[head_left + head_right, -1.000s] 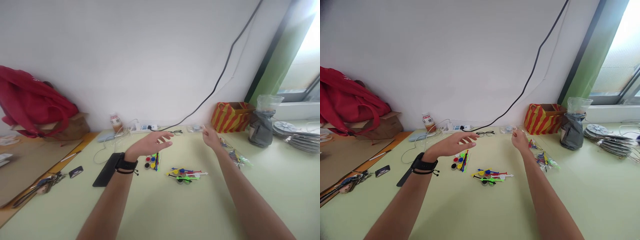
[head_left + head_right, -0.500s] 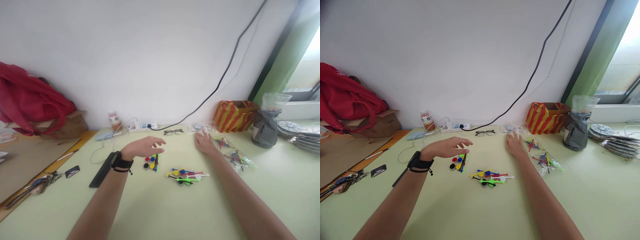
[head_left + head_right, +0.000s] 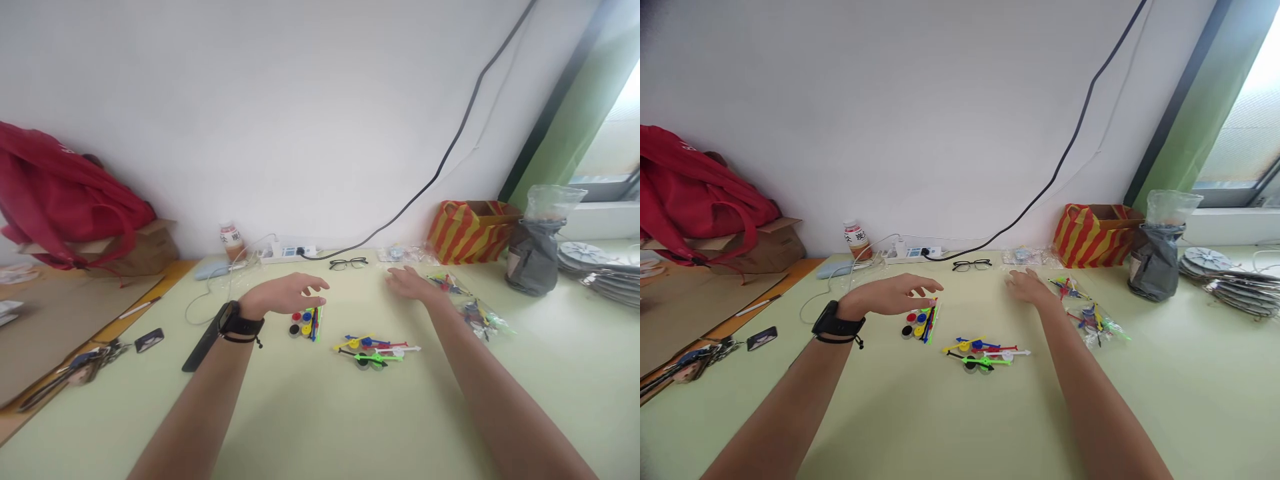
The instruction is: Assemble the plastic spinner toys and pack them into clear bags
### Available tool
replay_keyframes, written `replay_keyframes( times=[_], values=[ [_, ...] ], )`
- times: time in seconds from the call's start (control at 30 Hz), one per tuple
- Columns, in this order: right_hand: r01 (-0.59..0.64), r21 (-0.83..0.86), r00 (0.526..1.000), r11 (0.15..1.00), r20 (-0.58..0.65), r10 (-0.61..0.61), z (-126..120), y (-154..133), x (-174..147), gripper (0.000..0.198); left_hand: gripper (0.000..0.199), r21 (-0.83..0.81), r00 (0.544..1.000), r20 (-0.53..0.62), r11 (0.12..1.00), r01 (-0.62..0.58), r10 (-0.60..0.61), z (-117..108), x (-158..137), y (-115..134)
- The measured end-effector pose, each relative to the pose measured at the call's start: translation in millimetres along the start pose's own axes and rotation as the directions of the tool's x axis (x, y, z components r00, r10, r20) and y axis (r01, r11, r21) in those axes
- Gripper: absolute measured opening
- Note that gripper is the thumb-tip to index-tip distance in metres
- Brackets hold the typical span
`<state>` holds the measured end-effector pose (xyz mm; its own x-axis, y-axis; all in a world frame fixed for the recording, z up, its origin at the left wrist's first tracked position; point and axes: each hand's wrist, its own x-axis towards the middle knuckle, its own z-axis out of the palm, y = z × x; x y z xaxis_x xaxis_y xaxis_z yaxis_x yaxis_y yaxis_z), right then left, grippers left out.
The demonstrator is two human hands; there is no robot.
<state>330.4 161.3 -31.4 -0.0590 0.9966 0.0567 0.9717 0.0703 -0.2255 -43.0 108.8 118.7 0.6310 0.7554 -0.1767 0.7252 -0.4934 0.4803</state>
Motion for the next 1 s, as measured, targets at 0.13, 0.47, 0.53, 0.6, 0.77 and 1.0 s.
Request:
replay_keyframes(
  times=[0.13,0.47,0.53,0.6,0.77,1.0],
  values=[
    [0.01,0.021,1.0,1.0,-0.018,-0.01,-6.9,0.4,1.7,0.062,0.057,0.02,1.0,0.005,1.0,-0.011,0.011,0.6,1.6,-3.4],
    [-0.032,0.066,0.991,0.997,0.135,0.023,-11.4,-9.3,-6.0,0.061,0.055,-0.001,1.0,0.006,1.0,-0.012,0.012,4.8,2.7,-5.7],
    [-0.014,0.091,0.984,0.996,0.176,-0.002,-26.1,-10.1,-9.8,0.056,0.054,0.015,1.0,0.011,1.0,-0.011,0.011,4.5,2.2,-5.8],
    [0.024,0.133,0.973,0.991,0.224,-0.053,-44.6,-12.2,-17.6,0.045,0.053,0.009,1.0,0.004,0.999,-0.031,0.031,4.5,2.0,-4.2],
    [0.145,0.29,0.941,0.946,0.256,-0.223,-98.1,-44.8,-48.3,0.036,0.045,-0.123,0.948,-0.261,0.968,-0.219,0.182,9.8,9.2,14.4],
    [0.405,0.878,0.816,0.256,-0.22,-0.535,-120.0,-164.1,-82.3,0.057,0.06,-0.5,0.753,-0.65,0.691,-0.522,0.099,44.7,35.7,53.8]
  ],
)
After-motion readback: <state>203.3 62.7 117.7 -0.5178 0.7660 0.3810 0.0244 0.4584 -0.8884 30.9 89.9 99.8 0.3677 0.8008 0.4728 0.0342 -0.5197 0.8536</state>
